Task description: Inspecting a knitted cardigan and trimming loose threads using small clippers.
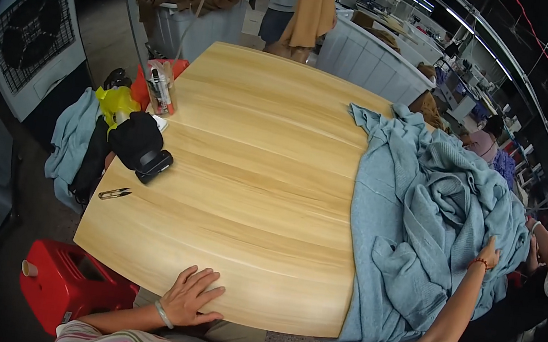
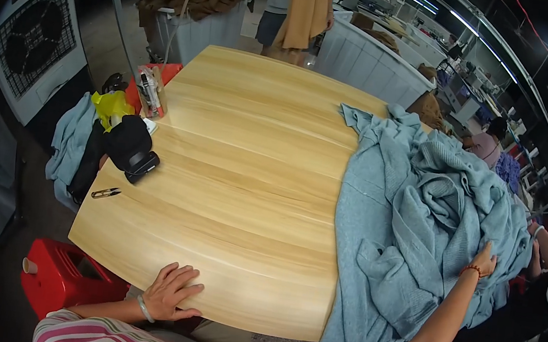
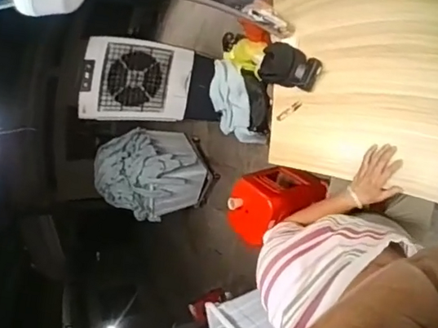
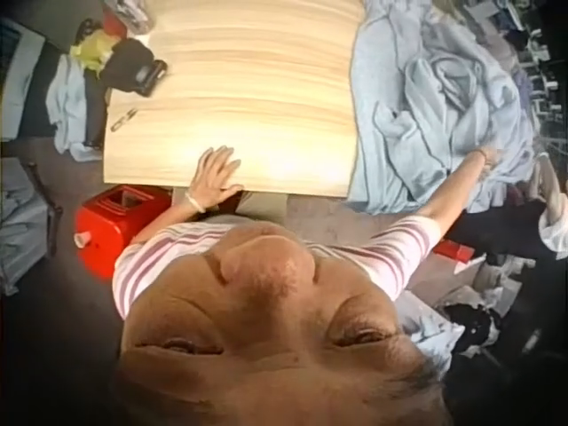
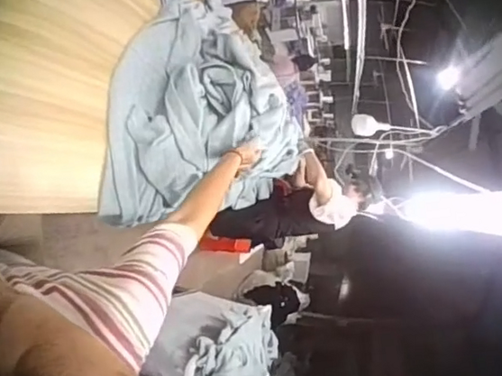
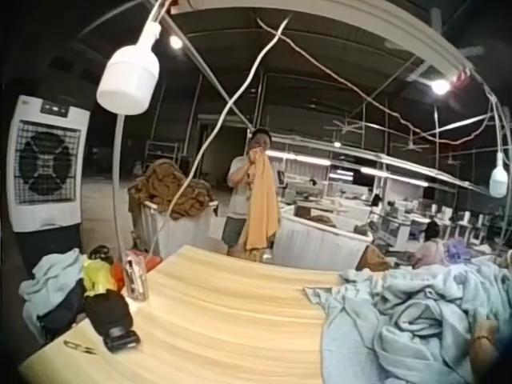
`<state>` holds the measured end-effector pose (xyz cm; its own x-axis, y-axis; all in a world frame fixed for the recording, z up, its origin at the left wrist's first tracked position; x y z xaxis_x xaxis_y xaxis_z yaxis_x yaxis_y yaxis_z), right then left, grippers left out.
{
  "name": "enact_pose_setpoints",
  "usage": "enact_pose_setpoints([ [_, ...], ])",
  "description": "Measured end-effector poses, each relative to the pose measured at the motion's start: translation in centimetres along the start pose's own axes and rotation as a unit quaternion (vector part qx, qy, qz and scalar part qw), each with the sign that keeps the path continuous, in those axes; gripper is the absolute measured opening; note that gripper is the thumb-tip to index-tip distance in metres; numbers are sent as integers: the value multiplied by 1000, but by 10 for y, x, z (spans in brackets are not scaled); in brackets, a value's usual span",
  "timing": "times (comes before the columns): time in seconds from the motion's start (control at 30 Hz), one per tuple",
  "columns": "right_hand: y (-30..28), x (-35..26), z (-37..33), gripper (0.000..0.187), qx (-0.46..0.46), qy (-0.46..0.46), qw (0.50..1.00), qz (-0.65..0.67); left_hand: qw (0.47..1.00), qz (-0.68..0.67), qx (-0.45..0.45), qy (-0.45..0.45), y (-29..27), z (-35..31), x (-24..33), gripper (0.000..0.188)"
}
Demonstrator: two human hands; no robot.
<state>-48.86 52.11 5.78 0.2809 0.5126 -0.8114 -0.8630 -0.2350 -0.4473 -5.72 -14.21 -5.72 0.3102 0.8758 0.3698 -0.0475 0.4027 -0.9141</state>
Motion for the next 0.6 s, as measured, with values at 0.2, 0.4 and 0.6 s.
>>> enact_pose_setpoints([
  [0.2,2,-6,-8,67,-55,-118,991,13,1000,-12,-5,-1,-2,3,1,56],
  [0.4,-18,-97,-128,30,-196,-377,894,144,1000,-4,-5,4,-2,3,2,57],
  [0.6,-59,-137,-310,18,-568,-388,723,71,999,-41,-1,-17,-4,5,0,54],
])
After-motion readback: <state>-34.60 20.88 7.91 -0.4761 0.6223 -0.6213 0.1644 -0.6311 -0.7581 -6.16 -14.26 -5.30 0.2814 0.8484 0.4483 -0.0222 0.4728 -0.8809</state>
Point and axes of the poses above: each hand's wrist, its own z-axis towards the middle knuckle, its own y-axis out of the palm, x = y × z, the point moved 2 cm from there along z, towards the middle knuckle, and after that the axes turned 7 degrees about -x, right-handed, at the moved point
